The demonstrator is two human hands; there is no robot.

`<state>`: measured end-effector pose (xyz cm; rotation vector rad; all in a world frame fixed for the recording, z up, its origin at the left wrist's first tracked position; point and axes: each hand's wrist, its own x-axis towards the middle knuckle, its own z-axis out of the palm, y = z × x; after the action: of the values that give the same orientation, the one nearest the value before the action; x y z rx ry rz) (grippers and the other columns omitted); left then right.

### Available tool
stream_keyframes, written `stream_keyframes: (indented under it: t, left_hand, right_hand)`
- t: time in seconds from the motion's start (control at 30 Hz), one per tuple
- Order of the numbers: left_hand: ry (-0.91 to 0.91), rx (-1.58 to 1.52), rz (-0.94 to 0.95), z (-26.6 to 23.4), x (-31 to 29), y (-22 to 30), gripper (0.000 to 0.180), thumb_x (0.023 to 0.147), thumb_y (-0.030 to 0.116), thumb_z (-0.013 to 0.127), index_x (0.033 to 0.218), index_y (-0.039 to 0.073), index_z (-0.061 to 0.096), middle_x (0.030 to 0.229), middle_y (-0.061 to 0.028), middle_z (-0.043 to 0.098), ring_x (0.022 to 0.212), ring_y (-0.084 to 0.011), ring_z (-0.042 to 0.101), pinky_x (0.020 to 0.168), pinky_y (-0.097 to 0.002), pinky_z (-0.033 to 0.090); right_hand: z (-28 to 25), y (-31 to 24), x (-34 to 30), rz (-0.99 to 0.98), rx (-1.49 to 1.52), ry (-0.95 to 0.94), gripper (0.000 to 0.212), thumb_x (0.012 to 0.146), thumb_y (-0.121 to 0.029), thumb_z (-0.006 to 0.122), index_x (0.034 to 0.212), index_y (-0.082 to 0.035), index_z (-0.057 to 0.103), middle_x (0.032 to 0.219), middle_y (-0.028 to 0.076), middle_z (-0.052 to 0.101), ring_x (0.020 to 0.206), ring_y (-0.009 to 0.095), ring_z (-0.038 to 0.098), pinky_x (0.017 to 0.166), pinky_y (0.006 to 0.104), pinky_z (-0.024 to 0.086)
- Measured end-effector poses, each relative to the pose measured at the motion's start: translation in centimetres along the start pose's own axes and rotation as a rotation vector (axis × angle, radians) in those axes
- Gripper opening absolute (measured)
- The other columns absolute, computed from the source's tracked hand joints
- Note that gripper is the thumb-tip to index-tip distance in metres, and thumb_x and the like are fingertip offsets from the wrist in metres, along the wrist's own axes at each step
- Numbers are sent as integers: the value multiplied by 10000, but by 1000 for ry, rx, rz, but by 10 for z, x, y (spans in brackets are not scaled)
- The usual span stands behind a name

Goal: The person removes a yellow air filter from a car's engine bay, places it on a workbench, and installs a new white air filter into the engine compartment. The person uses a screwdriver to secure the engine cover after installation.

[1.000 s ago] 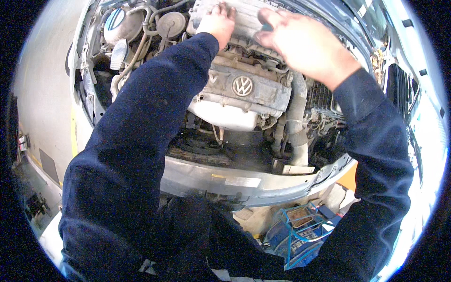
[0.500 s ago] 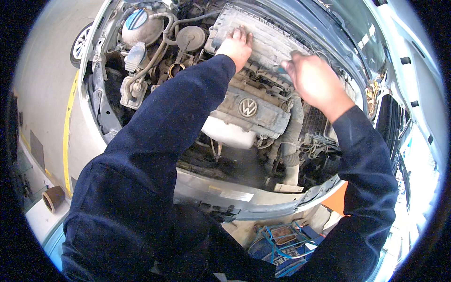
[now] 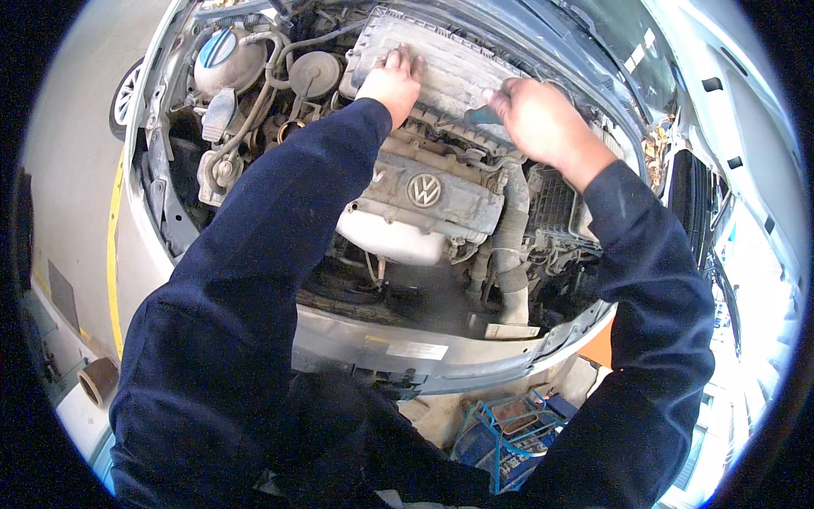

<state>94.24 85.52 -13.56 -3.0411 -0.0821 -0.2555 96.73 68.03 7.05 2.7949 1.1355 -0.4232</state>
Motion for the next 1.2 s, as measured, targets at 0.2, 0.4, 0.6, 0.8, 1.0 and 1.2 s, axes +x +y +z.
stream_keyframes:
  t: [0.2, 0.4, 0.6, 0.8, 1.0, 1.2]
  left_hand:
    - [0, -18, -6, 3, 0, -1, 657, 914, 126, 567, 1531, -7, 382, 1557, -301, 375, 1369, -387, 461, 1085, -458, 456]
    - [11, -9, 10, -3, 1, 4, 641, 929, 138, 561, 1528, -13, 387, 1555, -299, 383, 1370, -384, 466, 1080, -454, 460]
    - [-8, 40, 12, -6, -7, -3, 598, 975, 153, 528, 1529, -22, 387, 1550, -304, 395, 1373, -384, 468, 1080, -450, 457]
    - [19, -18, 3, -2, 0, 4, 675, 911, 138, 592, 1535, -6, 378, 1549, -303, 393, 1368, -384, 468, 1093, -462, 446]
    - [2, 9, 7, -4, -5, -4, 608, 967, 151, 541, 1529, -23, 387, 1546, -315, 395, 1375, -383, 468, 1095, -457, 444]
    - [31, -6, 19, -2, -2, 1, 605, 959, 149, 545, 1520, -27, 401, 1532, -317, 412, 1370, -389, 474, 1091, -450, 449]
  right_hand:
    - [3, 4, -24, -623, -467, 151, 278, 894, -100, 589, 1134, -57, 722, 1250, 176, 612, 1081, 350, 649, 932, 419, 539]
    - [9, 16, 9, 23, -264, -99, 302, 953, -184, 609, 1180, 6, 667, 1020, 188, 679, 820, 413, 668, 814, 493, 545]
    - [11, 4, -19, -494, -319, 155, 330, 946, -186, 626, 1258, -87, 663, 1232, 210, 590, 1010, 392, 657, 910, 472, 539]
    - [6, 14, 10, -55, -314, -138, 291, 982, -196, 566, 1154, 21, 658, 974, 198, 660, 868, 412, 669, 836, 491, 533]
    - [8, 7, -20, -535, -278, 156, 305, 972, -196, 608, 1228, -42, 670, 1187, 222, 606, 913, 411, 671, 852, 466, 549]
    - [5, 6, 3, -19, -238, -57, 318, 987, -228, 599, 1111, 56, 666, 972, 205, 688, 734, 410, 668, 782, 486, 561]
